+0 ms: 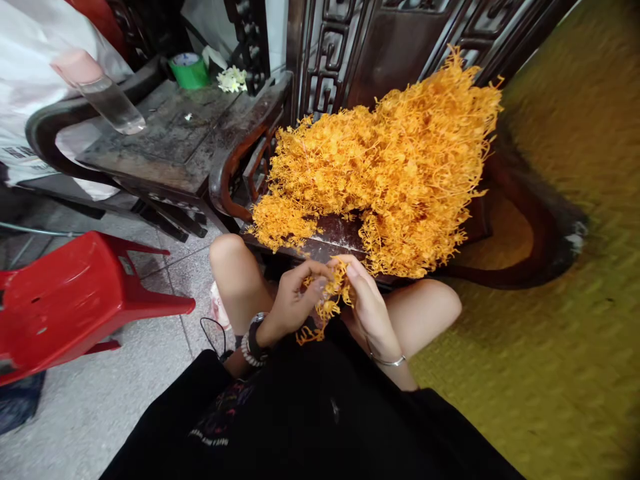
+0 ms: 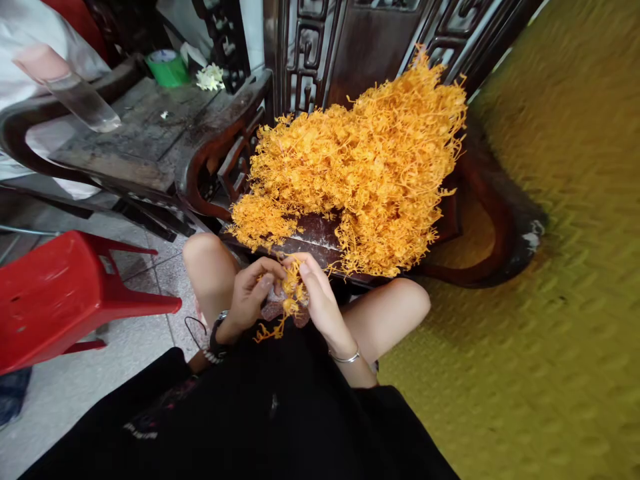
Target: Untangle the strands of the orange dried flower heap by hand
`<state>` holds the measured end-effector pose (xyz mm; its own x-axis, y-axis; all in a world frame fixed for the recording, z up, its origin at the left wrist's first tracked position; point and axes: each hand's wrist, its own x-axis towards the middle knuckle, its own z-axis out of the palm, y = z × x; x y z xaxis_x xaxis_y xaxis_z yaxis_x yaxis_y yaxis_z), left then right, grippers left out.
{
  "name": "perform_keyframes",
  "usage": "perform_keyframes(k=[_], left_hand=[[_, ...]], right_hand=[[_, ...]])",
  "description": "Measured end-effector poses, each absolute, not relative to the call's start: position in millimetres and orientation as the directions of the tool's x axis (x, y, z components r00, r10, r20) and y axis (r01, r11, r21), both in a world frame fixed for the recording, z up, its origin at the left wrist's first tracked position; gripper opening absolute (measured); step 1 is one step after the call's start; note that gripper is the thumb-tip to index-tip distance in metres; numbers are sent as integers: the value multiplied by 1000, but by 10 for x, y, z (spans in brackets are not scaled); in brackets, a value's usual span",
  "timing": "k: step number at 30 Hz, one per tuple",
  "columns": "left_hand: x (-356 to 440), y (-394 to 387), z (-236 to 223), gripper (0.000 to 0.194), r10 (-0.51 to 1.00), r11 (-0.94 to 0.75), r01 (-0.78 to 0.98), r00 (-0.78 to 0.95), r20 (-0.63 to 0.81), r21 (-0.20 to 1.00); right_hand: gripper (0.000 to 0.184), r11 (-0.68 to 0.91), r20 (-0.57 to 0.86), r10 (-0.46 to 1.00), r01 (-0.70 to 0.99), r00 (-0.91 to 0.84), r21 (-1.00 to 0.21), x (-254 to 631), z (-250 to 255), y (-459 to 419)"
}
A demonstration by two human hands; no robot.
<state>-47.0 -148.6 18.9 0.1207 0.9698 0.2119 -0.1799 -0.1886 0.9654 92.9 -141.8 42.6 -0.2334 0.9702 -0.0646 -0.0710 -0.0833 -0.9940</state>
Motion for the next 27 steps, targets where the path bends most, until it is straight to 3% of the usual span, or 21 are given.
perform_keyframes(k=[5, 9, 13, 18, 23, 27], left_hand=[[-503, -1412, 257, 29, 955, -249, 37, 175, 239, 968], [-533, -1355, 284, 18, 916, -78, -147, 380, 129, 986], [-489, -1346, 238, 21, 936, 119, -360, 353, 17, 925], [-466, -1372, 185, 24, 949, 189, -406, 309, -60, 894], [-529, -1395, 247, 29, 897, 173, -268, 440, -39, 948], [-562, -1392, 308, 34, 889, 151, -141, 452, -72, 978]], right_hand=[[16, -15, -7, 984, -42, -180, -999, 928, 449, -1444], [17, -192, -143, 954, -171, -265, -966, 964, 418, -1449], [22, -373, -258, 886, -262, -385, -890, 977, 372, -1461], [19, -227, -163, 924, -152, -347, -962, 969, 350, -1476], [25, 22, 4, 978, 84, -210, -996, 964, 354, -1474], [27, 77, 49, 982, 150, -185, -986, 983, 383, -1484]])
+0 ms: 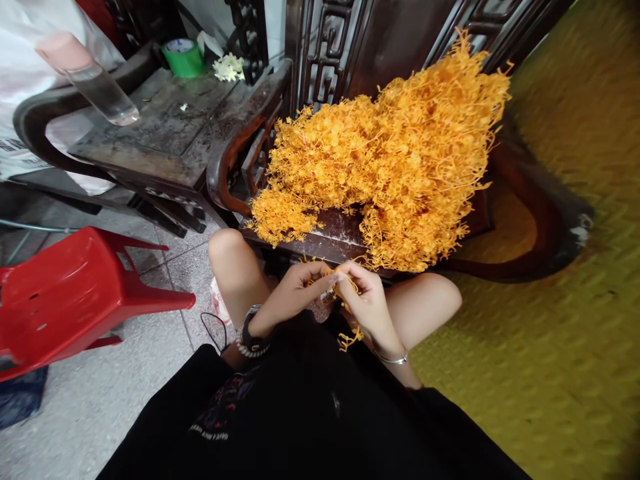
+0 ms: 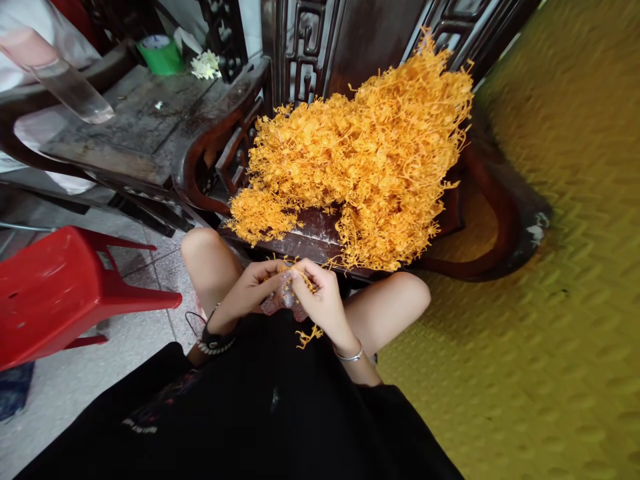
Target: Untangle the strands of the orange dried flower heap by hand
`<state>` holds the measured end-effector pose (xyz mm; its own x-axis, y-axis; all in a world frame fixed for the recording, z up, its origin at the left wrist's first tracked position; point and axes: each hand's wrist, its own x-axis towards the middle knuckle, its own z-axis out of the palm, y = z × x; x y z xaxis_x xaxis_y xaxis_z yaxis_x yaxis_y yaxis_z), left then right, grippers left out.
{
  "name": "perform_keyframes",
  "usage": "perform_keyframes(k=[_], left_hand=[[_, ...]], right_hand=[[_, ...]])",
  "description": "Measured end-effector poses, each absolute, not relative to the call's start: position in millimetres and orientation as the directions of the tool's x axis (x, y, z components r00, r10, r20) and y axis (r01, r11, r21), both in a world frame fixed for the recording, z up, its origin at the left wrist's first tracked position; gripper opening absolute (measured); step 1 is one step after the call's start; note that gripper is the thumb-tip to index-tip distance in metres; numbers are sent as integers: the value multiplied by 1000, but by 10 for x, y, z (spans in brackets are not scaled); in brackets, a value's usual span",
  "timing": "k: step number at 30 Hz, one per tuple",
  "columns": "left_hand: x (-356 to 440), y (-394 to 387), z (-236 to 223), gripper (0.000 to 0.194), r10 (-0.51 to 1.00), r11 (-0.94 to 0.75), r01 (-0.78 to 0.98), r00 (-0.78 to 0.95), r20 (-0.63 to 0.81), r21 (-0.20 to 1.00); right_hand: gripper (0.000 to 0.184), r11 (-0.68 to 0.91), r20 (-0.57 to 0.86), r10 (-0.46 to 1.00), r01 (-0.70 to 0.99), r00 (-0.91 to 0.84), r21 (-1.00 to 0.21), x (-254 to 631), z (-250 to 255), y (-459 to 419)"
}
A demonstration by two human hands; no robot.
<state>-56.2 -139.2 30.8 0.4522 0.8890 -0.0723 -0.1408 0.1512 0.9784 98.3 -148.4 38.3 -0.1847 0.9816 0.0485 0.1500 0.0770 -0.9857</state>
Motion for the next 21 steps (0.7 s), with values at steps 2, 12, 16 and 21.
perform_keyframes(k=[2, 12, 16, 21], left_hand=[[-560, -1390, 300, 34, 868, 230, -192, 484, -112, 954], [-475, -1392, 209, 41, 799, 520, -581, 589, -117, 627], [-444, -1429, 181, 43, 791, 523, -632, 610, -48, 572], [-414, -1484, 98, 40, 739, 562, -596, 673, -25, 574]], right_hand=[[26, 16, -4, 977, 89, -213, -996, 998, 412, -1503], [28, -369, -191, 899, -445, -394, -816, 886, 414, -1551], [31, -363, -164, 909, -534, -383, -764, 804, 383, -1579], [38, -404, -204, 895, -531, -396, -744, 789, 341, -1617]])
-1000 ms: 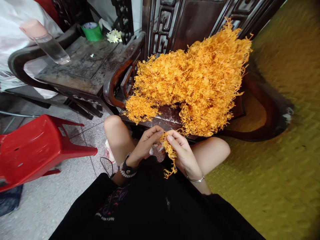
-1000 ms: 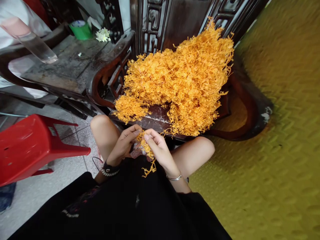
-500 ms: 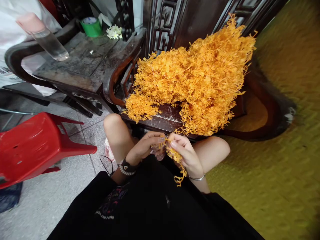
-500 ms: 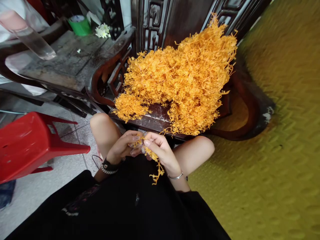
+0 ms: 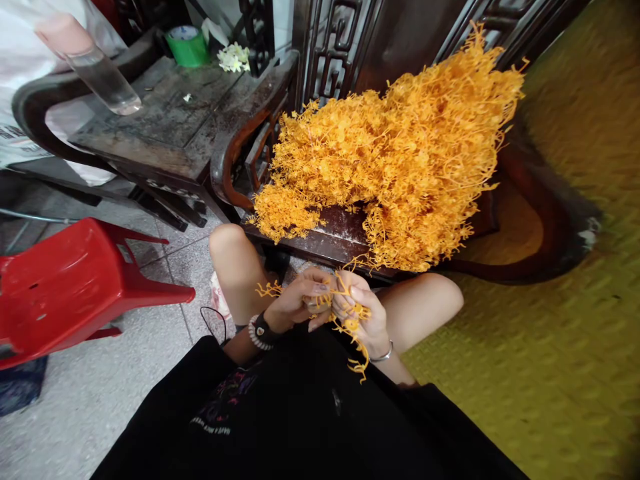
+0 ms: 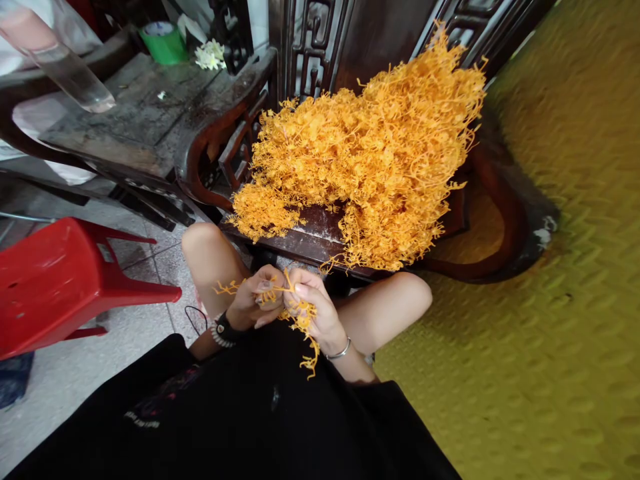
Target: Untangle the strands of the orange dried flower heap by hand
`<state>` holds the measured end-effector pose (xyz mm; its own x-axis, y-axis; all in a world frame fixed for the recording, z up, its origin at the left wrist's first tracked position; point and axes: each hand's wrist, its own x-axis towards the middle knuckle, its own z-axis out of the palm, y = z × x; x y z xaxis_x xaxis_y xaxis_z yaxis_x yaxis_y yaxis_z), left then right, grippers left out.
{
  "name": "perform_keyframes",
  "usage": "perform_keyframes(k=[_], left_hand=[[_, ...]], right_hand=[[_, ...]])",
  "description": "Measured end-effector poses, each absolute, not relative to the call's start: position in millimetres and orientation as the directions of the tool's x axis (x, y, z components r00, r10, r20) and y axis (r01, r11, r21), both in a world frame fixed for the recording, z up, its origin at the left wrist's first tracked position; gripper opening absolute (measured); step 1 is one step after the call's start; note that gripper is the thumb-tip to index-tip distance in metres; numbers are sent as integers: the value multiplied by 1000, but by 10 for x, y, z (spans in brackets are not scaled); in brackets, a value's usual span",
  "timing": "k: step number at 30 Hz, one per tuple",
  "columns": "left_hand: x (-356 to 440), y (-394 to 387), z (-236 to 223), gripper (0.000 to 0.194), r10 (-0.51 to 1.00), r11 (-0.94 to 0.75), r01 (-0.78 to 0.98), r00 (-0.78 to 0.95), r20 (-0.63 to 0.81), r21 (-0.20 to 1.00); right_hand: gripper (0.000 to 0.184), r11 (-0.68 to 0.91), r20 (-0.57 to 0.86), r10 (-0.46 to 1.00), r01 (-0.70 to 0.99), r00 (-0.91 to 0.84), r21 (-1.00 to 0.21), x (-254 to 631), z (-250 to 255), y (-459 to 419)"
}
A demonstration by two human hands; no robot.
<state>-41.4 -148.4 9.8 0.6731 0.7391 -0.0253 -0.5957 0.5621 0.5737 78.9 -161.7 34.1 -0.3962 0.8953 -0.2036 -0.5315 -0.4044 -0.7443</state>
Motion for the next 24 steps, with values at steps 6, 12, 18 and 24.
perform_keyframes(k=[6, 12, 18, 24], left_hand=[[-488, -1399, 78, 53, 867, 478, -670, 465, -180, 568], [-453, -1392, 202, 54, 820, 506, -626, 562, -106, 593], [-419, -1352, 245, 45, 781, 624, -713, 558, -281, 320], [-403, -1325, 210, 26, 694, 662, -745, 567, -444, 82]], right_hand=[[45, -402, -228, 906, -549, -358, -733, 913, 245, -1578], [31, -311, -204, 942, -468, -267, -827, 922, 319, -1514], [20, -129, -118, 992, -334, -54, -934, 924, 284, -1496], [19, -87, -111, 991, -272, 71, -958, 903, 272, -1482]])
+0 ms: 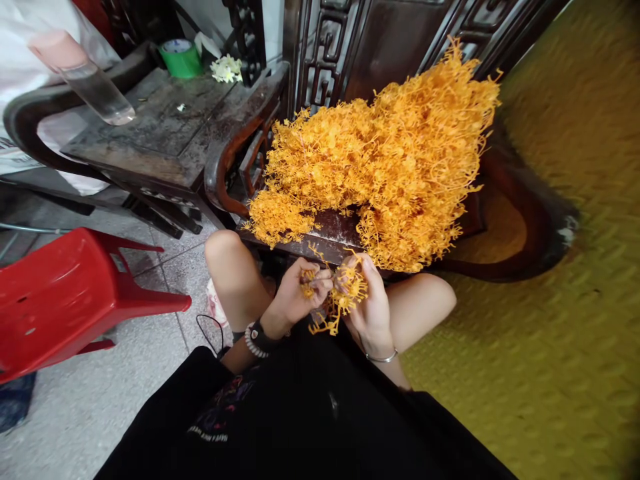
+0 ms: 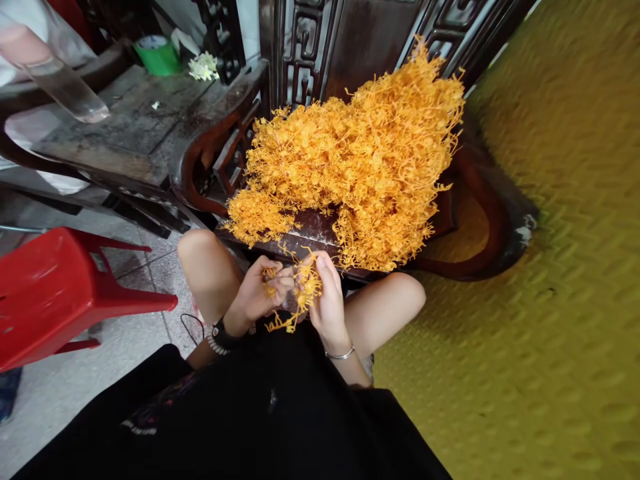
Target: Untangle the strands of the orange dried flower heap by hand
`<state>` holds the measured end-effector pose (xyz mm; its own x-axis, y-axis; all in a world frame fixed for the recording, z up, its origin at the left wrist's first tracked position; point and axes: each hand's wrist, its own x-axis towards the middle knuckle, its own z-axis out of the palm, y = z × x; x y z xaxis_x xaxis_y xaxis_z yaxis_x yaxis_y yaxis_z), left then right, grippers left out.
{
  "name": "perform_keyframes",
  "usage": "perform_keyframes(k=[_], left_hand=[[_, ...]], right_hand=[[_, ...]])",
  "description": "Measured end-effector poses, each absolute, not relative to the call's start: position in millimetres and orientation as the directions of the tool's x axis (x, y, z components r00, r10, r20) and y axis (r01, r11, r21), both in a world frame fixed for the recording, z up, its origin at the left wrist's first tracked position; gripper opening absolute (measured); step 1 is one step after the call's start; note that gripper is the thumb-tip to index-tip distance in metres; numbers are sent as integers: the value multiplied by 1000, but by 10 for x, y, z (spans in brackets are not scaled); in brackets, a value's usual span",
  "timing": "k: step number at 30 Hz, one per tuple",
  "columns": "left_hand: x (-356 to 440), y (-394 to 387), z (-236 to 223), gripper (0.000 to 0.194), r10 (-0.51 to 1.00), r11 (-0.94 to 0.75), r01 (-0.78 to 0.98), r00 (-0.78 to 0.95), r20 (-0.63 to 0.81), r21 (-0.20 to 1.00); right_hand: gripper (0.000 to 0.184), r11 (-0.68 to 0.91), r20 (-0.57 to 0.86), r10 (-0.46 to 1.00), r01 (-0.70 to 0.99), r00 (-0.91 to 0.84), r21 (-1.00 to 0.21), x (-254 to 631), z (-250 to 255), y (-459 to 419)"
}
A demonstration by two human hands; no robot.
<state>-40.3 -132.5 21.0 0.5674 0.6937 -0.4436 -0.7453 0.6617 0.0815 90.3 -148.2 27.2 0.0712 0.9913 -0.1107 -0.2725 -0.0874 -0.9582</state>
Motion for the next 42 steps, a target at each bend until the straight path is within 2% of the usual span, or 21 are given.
perform_keyframes(k=[3, 9, 15, 19, 23, 26, 30, 35, 39, 42], left_hand=[[-360, -1327, 197, 17, 696, 631, -774, 535, -479, 53], [-350, -1348, 170, 14, 694, 689, -709, 584, -422, 152], [-324, -1413, 169, 15, 852, 523, -694, 449, -270, 495], [-298, -1442, 92, 30, 893, 421, -502, 374, -249, 756], [-297, -1444, 37, 30, 923, 300, -326, 338, -186, 896], [-328, -1433, 45, 25, 929, 241, -271, 342, -141, 932], [-385, -1428, 39, 30, 912, 269, -300, 386, -142, 915], [-428, -1447, -9, 34, 919, 259, -354, 376, -117, 899], [-469, -1457, -21, 40, 926, 238, -336, 363, -108, 911], [-506, -1462, -8, 41, 884, 308, -330, 445, -140, 892]], right_hand=[[21, -109, -137, 987, -282, 79, -953, 908, 267, -1467], [22, -136, -157, 984, -215, 85, -967, 928, 255, -1461], [19, -142, -177, 978, -272, 110, -952, 887, 261, -1487], [21, -167, -184, 982, -256, 43, -952, 846, 241, -1507], [22, -135, -140, 990, -194, 11, -972, 845, 216, -1518], [21, -136, -131, 990, -135, -46, -981, 881, 203, -1521], [20, -130, -124, 990, -79, -67, -988, 944, 217, -1522], [20, -181, -155, 968, -124, -199, -976, 985, 304, -1547], [26, -242, -203, 907, -61, -369, -968, 986, 343, -1586], [32, -251, -205, 907, -82, -368, -965, 964, 310, -1606]])
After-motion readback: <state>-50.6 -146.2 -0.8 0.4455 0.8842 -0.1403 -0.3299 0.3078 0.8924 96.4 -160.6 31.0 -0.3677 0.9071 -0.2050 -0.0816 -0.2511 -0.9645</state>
